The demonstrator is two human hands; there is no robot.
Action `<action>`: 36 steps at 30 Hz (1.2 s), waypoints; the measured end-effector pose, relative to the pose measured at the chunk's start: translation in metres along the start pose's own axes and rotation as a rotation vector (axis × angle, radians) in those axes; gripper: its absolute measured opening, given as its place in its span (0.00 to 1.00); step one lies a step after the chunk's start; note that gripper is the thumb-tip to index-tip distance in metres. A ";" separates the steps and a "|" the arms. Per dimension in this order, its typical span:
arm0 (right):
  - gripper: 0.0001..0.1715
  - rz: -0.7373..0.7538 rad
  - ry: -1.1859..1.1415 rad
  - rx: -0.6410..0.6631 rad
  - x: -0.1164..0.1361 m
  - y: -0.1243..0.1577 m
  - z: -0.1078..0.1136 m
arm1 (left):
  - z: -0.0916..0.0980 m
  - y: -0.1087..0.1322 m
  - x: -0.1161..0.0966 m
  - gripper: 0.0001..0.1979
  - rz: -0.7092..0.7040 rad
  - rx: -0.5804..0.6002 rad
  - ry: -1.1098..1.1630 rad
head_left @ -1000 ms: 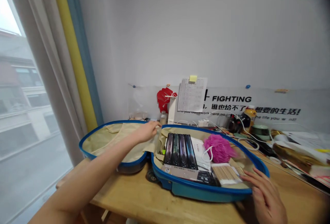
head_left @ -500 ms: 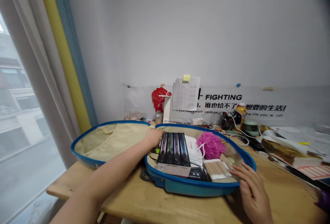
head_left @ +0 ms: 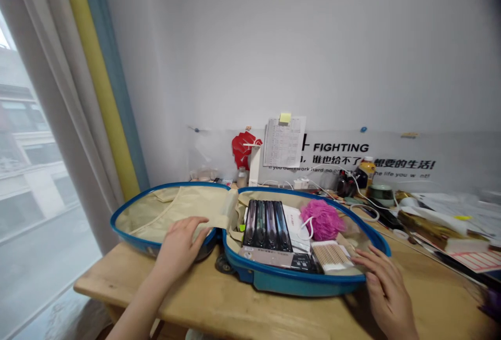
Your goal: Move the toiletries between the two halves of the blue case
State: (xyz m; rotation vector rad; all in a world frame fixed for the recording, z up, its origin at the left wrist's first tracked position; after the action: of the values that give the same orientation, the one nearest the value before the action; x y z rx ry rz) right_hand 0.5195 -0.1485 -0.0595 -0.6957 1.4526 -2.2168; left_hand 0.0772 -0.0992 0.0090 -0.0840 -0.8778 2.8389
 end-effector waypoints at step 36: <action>0.34 -0.832 0.334 0.776 0.022 -0.076 0.012 | -0.038 0.044 -0.079 0.09 -0.326 -0.125 0.190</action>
State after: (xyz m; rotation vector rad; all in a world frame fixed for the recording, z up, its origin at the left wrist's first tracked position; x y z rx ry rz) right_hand 0.5051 -0.1410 0.0185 -0.7323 0.2579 -3.3259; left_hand 0.1522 -0.1278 -0.0467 -0.2027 -0.9308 2.4293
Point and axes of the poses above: each hand's wrist, its own y-axis away from the middle knuckle, its own z-axis out of the back of the hand, x = y × z, the point moved 3 cm from there along -y, towards the middle knuckle, and after that the axes turned 13 degrees about -y, right-handed, at the moved point
